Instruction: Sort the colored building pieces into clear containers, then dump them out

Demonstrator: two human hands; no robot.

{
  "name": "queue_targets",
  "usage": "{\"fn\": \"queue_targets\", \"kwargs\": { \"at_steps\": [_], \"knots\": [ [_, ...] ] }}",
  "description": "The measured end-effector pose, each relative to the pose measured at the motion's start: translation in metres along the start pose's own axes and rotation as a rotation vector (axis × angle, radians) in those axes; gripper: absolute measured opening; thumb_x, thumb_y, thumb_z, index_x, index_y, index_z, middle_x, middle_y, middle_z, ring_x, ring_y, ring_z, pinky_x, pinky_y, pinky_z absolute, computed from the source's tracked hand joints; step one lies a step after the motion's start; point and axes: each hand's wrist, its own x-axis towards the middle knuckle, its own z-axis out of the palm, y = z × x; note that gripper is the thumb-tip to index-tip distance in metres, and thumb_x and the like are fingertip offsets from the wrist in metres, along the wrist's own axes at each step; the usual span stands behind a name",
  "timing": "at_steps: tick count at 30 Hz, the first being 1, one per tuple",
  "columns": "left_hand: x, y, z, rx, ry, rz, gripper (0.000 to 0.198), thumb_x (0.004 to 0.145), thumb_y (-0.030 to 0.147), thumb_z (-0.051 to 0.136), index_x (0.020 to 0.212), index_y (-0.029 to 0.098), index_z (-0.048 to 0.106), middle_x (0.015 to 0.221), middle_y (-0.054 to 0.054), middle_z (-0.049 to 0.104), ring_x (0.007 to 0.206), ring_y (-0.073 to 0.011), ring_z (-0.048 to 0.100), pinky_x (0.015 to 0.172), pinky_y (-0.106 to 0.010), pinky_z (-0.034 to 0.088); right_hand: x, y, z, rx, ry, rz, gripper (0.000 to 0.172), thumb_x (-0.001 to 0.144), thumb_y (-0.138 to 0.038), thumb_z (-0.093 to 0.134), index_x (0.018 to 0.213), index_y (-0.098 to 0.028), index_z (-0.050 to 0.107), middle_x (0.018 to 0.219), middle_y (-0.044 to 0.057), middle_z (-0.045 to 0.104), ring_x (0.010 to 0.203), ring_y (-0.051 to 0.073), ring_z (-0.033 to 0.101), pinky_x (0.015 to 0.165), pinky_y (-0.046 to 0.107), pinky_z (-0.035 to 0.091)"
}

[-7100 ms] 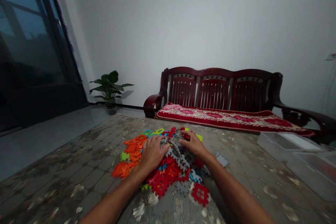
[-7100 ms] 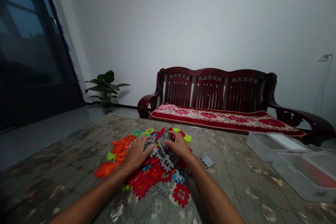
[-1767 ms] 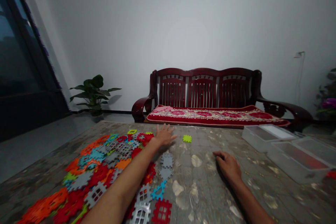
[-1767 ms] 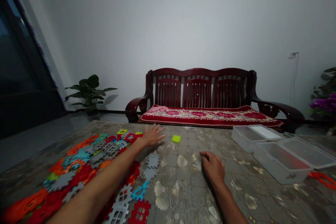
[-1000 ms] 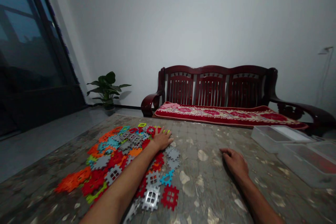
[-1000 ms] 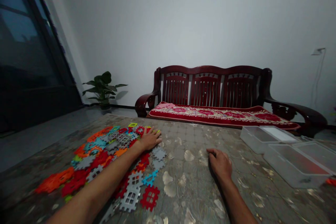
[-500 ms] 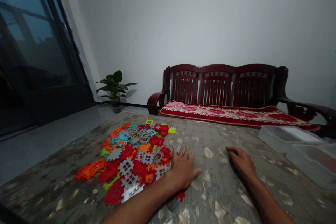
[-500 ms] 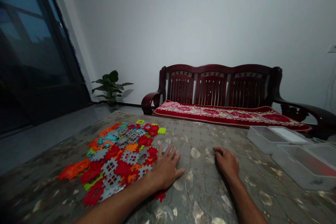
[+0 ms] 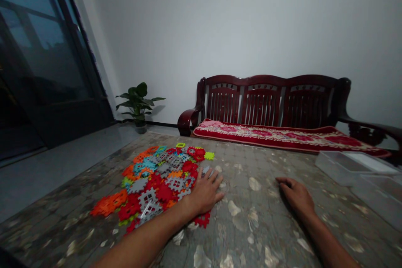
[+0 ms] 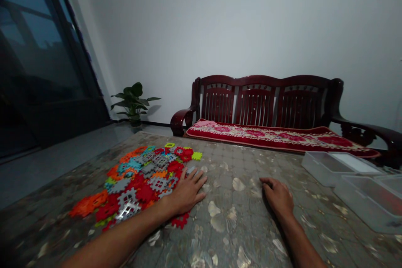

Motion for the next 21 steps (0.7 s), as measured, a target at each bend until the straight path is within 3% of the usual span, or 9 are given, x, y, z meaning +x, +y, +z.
{"fn": "queue_targets", "kwargs": {
  "at_steps": [7, 13, 21],
  "knots": [
    [-0.005, -0.020, -0.003, -0.008, 0.026, 0.078, 0.050, 0.104, 0.052, 0.041, 0.147, 0.030, 0.048, 0.158, -0.010, 0.045, 0.147, -0.0333, 0.038, 0.122, -0.064, 0.016, 0.002, 0.004, 0.002, 0.000, -0.006, -0.029, 0.041, 0.080, -0.036, 0.048, 0.105, -0.027, 0.079, 0.112, 0.004, 0.078, 0.109, 0.028, 0.068, 0.095, 0.038, 0.051],
    [-0.012, -0.040, -0.003, 0.044, 0.045, 0.059, 0.046, 0.104, 0.050, 0.041, 0.144, 0.029, 0.051, 0.156, -0.010, 0.048, 0.143, -0.0302, 0.044, 0.120, -0.057, 0.023, 0.002, 0.008, 0.005, 0.017, -0.005, -0.030, 0.039, 0.080, -0.036, 0.049, 0.104, -0.027, 0.079, 0.110, 0.003, 0.078, 0.107, 0.027, 0.069, 0.094, 0.036, 0.051],
    [-0.015, -0.057, -0.002, 0.099, 0.166, 0.048, 0.038, 0.102, 0.046, 0.051, 0.132, 0.027, 0.062, 0.138, -0.009, 0.064, 0.129, -0.0293, 0.054, 0.115, -0.054, 0.029, 0.004, 0.011, 0.007, 0.011, -0.003, -0.063, 0.041, 0.080, -0.037, 0.047, 0.104, -0.027, 0.079, 0.113, 0.003, 0.078, 0.110, 0.027, 0.068, 0.097, 0.037, 0.050]
  ]
}}
